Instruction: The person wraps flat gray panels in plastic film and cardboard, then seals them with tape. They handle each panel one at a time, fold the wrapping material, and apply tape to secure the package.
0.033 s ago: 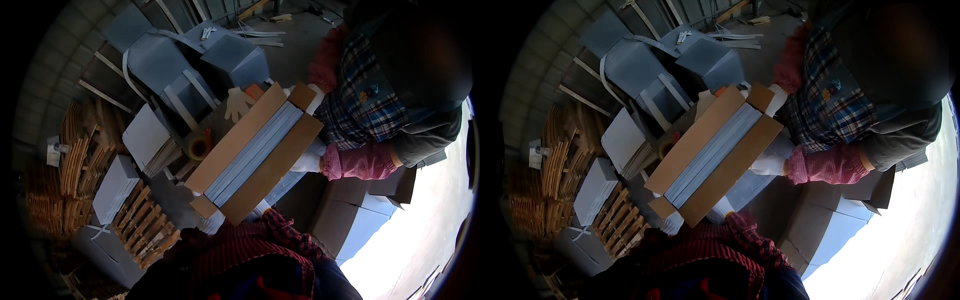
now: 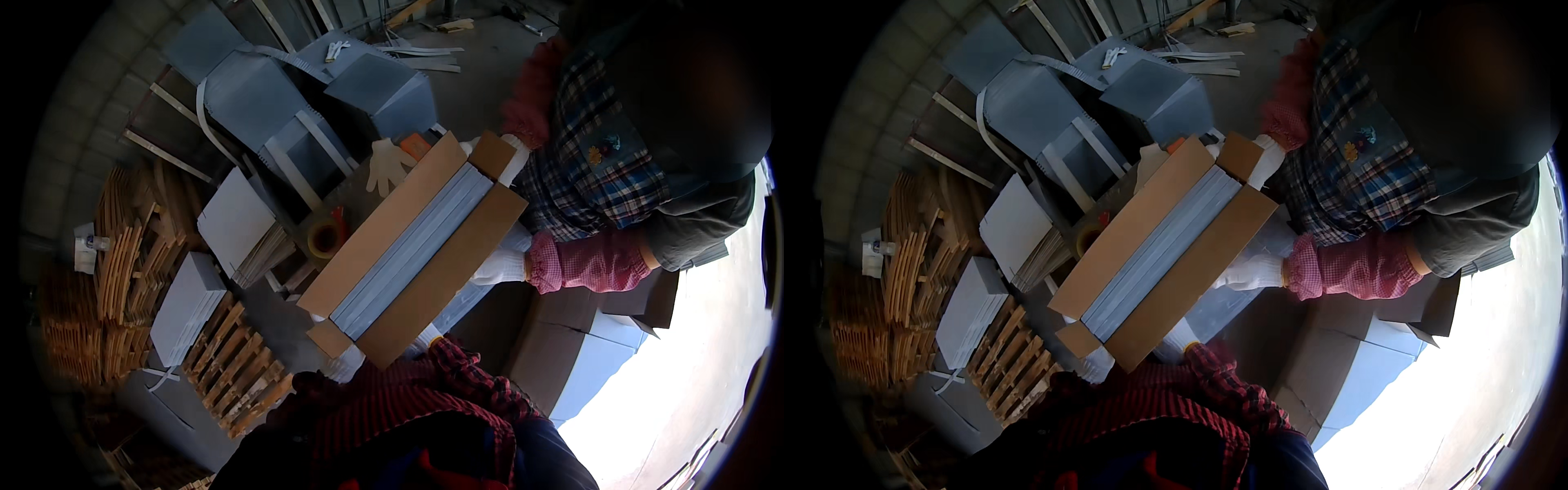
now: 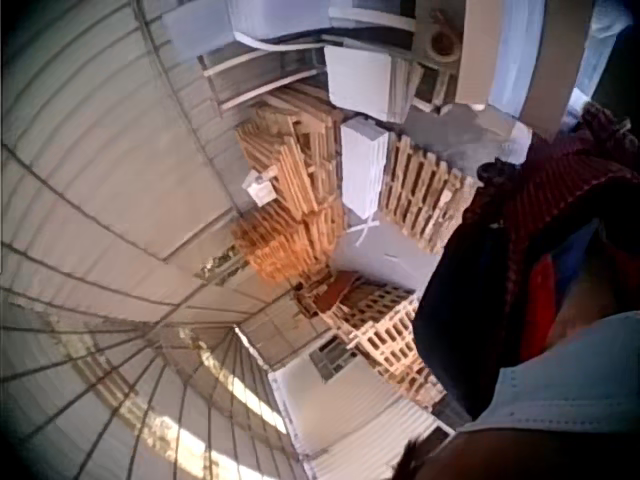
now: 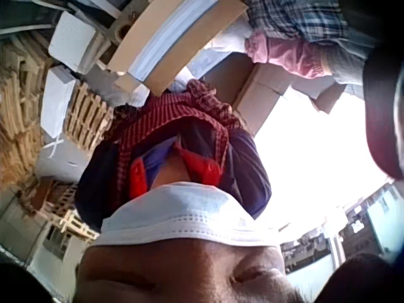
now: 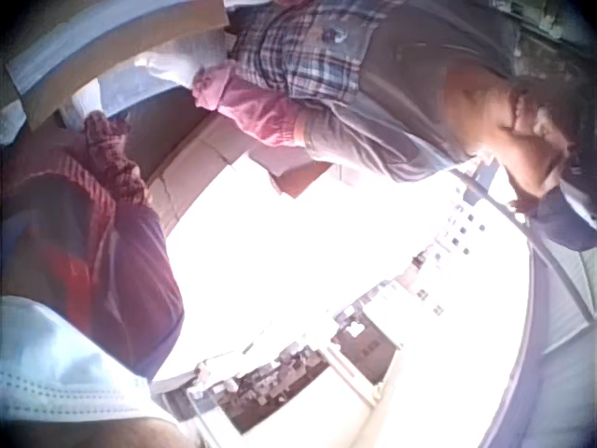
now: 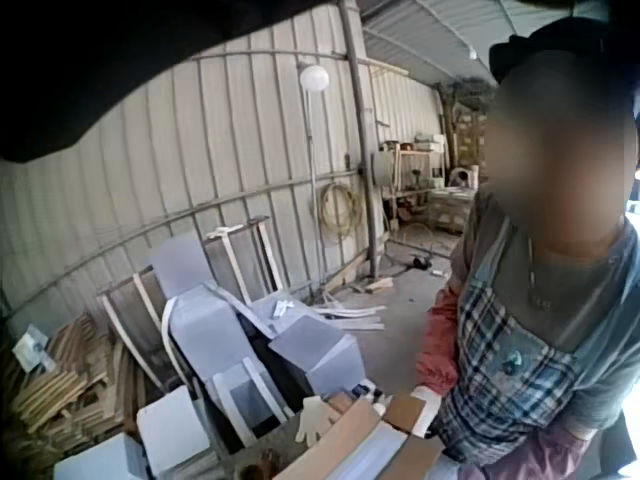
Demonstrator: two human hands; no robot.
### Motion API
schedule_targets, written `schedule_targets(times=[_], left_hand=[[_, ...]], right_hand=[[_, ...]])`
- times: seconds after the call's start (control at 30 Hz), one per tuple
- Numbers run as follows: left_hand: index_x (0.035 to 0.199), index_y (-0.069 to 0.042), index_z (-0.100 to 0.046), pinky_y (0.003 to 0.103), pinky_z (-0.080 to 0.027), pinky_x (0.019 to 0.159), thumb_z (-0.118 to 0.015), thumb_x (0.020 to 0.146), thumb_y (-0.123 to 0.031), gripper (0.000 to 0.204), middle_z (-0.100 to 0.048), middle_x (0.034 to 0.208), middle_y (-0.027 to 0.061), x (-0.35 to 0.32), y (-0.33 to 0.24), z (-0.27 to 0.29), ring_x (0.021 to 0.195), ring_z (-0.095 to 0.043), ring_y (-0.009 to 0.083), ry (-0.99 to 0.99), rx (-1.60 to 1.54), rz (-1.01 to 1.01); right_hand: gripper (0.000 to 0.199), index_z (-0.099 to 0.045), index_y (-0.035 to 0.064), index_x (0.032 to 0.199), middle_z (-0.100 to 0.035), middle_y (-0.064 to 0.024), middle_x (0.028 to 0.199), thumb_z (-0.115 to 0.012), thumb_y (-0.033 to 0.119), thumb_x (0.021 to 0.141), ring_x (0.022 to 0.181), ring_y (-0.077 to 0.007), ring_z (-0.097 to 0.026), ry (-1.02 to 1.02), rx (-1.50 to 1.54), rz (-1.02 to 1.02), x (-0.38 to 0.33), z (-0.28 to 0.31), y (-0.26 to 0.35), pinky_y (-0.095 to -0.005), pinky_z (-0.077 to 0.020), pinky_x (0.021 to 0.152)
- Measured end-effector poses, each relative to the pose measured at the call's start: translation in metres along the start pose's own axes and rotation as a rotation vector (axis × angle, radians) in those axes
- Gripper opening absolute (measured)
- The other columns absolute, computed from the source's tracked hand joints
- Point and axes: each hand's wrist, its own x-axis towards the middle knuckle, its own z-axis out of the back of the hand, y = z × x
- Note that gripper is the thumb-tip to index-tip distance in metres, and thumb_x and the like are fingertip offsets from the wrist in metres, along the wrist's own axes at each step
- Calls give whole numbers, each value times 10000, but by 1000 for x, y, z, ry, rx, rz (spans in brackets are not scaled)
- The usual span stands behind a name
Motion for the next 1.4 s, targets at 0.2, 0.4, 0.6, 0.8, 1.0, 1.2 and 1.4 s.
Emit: schedule_targets(times=[0.2, 0.4, 0.6, 0.8, 1.0, 1.2, 1.4], left_hand=[[1371, 4, -542, 337, -514, 902, -690, 952, -180, 481, -658, 1200, 94, -19, -26, 15, 1059, -642, 195, 144, -81, 123], [1397, 6, -515, 323, -526, 873, -726, 927, -177, 547, -658, 1195, 77, -20, -74, 15, 1038, -650, 169, 446, -32, 139], [1401, 7, -510, 309, -531, 856, -761, 894, -142, 586, -658, 1183, 64, -23, -93, -10, 1026, -650, 143, 435, -31, 64], [1369, 19, -546, 297, -516, 902, -756, 893, -114, 537, -671, 1163, 78, -30, -103, -58, 1031, -642, 147, 247, 298, 14], [1348, 10, -577, 297, -521, 905, -772, 893, -118, 511, -675, 1167, 65, -28, -117, -61, 1056, -625, 121, 203, 530, -105], [1417, -26, -549, 340, -521, 986, -767, 876, -88, 586, -620, 1366, 114, -24, -117, -53, 1226, -610, 227, 303, 808, -489], [1412, -86, -589, 500, -372, 1173, -724, 860, -112, 569, -523, 1503, 162, -23, -155, -69, 1432, -452, 353, 775, 1540, -1151]], right_hand=[[401, -662, 40, 1237, -689, -166, 1128, -547, 339, 996, 969, -322, -660, 162, -25, -77, -6, 11, 7, -413, -523, 850], [352, -686, 55, 1204, -726, -134, 999, -580, 306, 982, 845, -255, -685, 198, 427, -244, -23, 78, 9, -369, -554, 756], [461, -640, 16, 1277, -701, -108, 1017, -574, 382, 1005, 920, -191, -686, 95, 1036, -571, -50, 148, 48, -306, -548, 799], [461, -622, 1, 1308, -695, -105, 1073, -568, 341, 1002, 913, -186, -685, 81, 1013, -565, -60, 143, 34, -299, -549, 784], [460, -606, 15, 1351, -708, -113, 1100, -578, 303, 992, 928, -174, -687, 19, 1008, -487, -52, 129, 33, -309, -554, 800], [490, -553, 34, 1414, -661, -169, 1291, -607, 291, 1000, 1199, -278, -639, -423, 710, -191, -53, 126, 69, -371, -489, 1021], [585, -357, 22, 1557, -478, -205, 1528, -551, 197, 1033, 1395, -330, -490, -699, 695, -19, -53, 142, 133, -385, -403, 1121]])
